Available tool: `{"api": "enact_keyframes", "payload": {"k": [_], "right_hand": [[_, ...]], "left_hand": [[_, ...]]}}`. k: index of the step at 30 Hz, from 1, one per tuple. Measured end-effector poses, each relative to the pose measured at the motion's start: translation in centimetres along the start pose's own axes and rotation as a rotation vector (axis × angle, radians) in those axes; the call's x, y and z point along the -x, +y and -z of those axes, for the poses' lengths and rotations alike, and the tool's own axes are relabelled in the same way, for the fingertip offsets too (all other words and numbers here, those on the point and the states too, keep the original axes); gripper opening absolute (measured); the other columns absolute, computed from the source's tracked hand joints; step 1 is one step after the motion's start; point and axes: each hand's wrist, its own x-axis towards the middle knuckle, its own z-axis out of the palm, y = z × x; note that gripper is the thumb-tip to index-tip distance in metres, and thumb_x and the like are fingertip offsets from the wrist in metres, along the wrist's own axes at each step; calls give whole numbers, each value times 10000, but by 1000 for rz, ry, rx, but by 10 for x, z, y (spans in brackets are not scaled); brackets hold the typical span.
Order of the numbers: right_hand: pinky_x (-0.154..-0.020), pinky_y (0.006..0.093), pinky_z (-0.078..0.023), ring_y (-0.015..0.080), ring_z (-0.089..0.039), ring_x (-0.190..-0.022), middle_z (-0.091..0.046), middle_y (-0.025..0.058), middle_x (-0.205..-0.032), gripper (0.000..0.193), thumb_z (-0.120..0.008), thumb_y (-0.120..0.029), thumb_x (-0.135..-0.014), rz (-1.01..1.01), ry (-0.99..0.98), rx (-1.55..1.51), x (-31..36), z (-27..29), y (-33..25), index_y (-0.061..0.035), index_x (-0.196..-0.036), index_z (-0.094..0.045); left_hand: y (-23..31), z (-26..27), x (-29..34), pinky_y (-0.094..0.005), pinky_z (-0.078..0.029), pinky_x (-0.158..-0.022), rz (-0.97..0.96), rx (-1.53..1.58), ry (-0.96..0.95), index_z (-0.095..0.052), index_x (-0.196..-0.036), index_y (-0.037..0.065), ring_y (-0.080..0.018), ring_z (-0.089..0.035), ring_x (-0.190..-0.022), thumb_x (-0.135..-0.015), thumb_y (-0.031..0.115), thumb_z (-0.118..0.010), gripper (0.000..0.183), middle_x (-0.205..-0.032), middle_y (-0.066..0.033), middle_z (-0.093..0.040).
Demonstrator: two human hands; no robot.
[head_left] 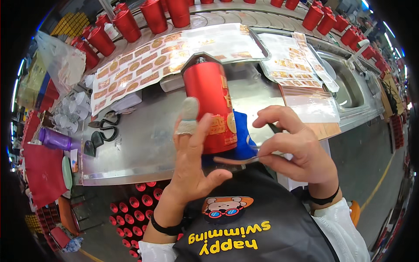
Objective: Applying decorative gold and red labels to red liquor bottles and smoothing them with tools on an assembly line.
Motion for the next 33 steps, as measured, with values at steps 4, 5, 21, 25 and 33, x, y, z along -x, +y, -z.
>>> {"api": "enact_keyframes", "payload": {"k": [4, 5, 21, 25, 33], "right_hand": [[-882, 410, -431, 334, -522, -1047, -544, 143, -1103, 157, -732, -41, -740, 34, 12, 5, -11, -16, -1, -44, -832, -605], [-866, 383, -434, 305, -526, -1063, -541, 145, -1125, 130, -717, -22, -750, -24, 13, -17, -10, -20, 2, -40, -835, -621], [-845, 366, -450, 295, -556, -997, -557, 133, -1061, 94, -678, -88, -843, -227, 112, -75, 6, -46, 29, -28, -828, -607], [-837, 359, -453, 281, -559, -994, -557, 127, -1063, 89, -674, -86, -844, -222, 110, -79, 6, -44, 30, -26, -825, -611], [-806, 348, -462, 260, -574, -958, -567, 124, -1054, 85, -673, -80, -839, -229, 127, -63, 12, -40, 33, -24, -815, -614]], "left_hand": [[4, 5, -3, -489, -162, -1120, -89, 160, -55, -648, -1002, 63, -434, -272, -1372, -900, 379, -632, 332, -1470, -271, -356], [0, 4, 4, -487, -176, -1111, -29, 143, -38, -637, -948, 59, -425, -303, -1349, -901, 315, -632, 260, -1453, -266, -385], [-27, -18, 37, -334, -338, -973, 427, 431, 140, -551, -948, 35, -233, -466, -1057, -893, 190, -651, 192, -1144, -147, -543], [-27, -26, 34, -319, -353, -954, 455, 513, 178, -504, -1059, 27, -238, -458, -1039, -868, 224, -693, 333, -1049, -107, -479], [-27, -27, 36, -305, -346, -971, 479, 663, 166, -471, -1126, 23, -198, -447, -1061, -882, 249, -690, 398, -1106, -100, -469]]}}
